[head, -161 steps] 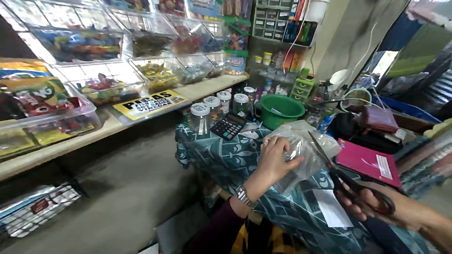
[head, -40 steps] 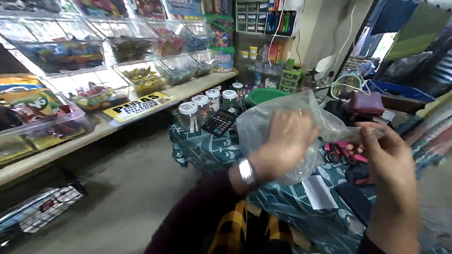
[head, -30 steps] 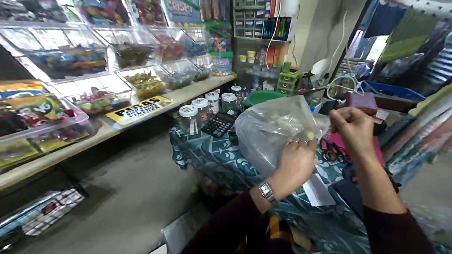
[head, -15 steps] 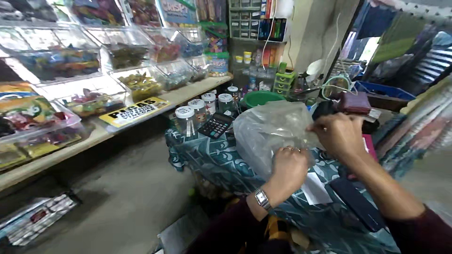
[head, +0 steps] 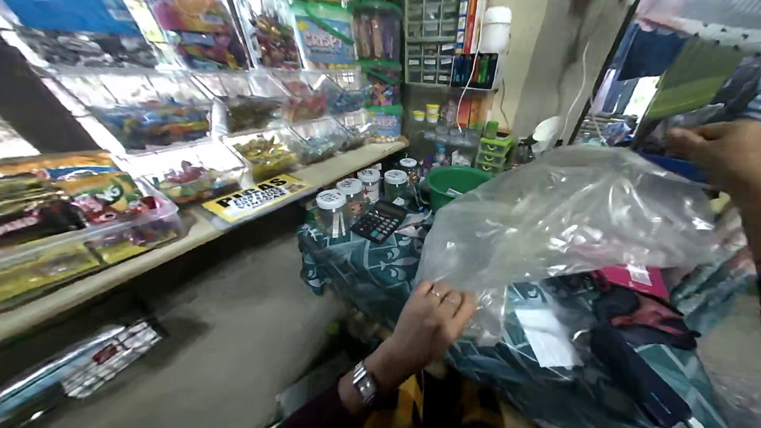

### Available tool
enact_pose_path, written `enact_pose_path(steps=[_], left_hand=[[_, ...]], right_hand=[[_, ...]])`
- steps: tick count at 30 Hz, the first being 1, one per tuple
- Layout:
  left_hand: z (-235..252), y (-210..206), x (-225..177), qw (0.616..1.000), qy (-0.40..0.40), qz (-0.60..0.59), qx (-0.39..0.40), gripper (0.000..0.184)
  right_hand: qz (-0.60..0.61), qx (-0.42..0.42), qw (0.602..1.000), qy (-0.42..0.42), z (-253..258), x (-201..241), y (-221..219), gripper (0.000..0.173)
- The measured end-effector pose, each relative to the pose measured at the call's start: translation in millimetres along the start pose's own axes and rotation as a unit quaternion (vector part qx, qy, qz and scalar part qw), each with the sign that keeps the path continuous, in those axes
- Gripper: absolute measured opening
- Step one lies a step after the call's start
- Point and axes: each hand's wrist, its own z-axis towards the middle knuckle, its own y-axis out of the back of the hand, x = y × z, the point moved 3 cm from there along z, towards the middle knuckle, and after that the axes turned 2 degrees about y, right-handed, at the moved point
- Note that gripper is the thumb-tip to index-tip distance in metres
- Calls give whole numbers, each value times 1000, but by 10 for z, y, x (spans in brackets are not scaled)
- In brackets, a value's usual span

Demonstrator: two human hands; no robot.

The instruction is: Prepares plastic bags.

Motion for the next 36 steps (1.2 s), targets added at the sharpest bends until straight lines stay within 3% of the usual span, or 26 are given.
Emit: enact_pose_path(steps=[2,4,6,8,10,12,14,15,17,21,23,28,31,34,36], left_hand=[[69,-42,-17,1000,2,-5,-24,22],[132,-10,-14,998,-14,18,-62,47],[109,109,26,991,-20,32,-127,58],[137,304,120,983,18,-10,-183,48],[329,470,191,975,111,-53,-184,34],[573,433,213,978,168,-79,-93,32],[746,206,248,977,177,-109,39,43],[788,92,294,971,183,-140,64,38],[818,48,445,940,238,-242,39,16],[692,393,825,854,364,-366,-63,12],[587,437,982,828,394,-383,-107,9],[414,461,1147,786,452,-390,-163,3],[383,561,1163,820,447,-335,-127,9],[579,774,1111,896,389,-208,-56,35],[785,914,1003,933,325,-141,-63,50]], right_hand=[[90,-6,995,44,-348,152,-45,56],[164,-23,980,110,-929,414,17,51],[179,-45,972,144,-1605,517,95,44],[185,-75,973,119,-2127,461,10,36],[187,-54,975,102,-2362,480,-256,36],[197,-12,974,109,-2377,601,-547,43],[170,-30,976,132,-2265,723,-687,57],[143,-50,978,145,-2186,777,-685,61],[98,-85,979,156,-2020,843,-595,65],[83,-119,983,114,-1802,829,-365,69],[120,-106,980,115,-1805,856,-349,60],[157,-45,963,215,-1852,1093,-570,38],[122,-85,957,251,-1771,1309,-505,45],[47,-135,935,325,-1662,1671,-291,61],[-7,-136,914,382,-1561,1949,-165,73]])
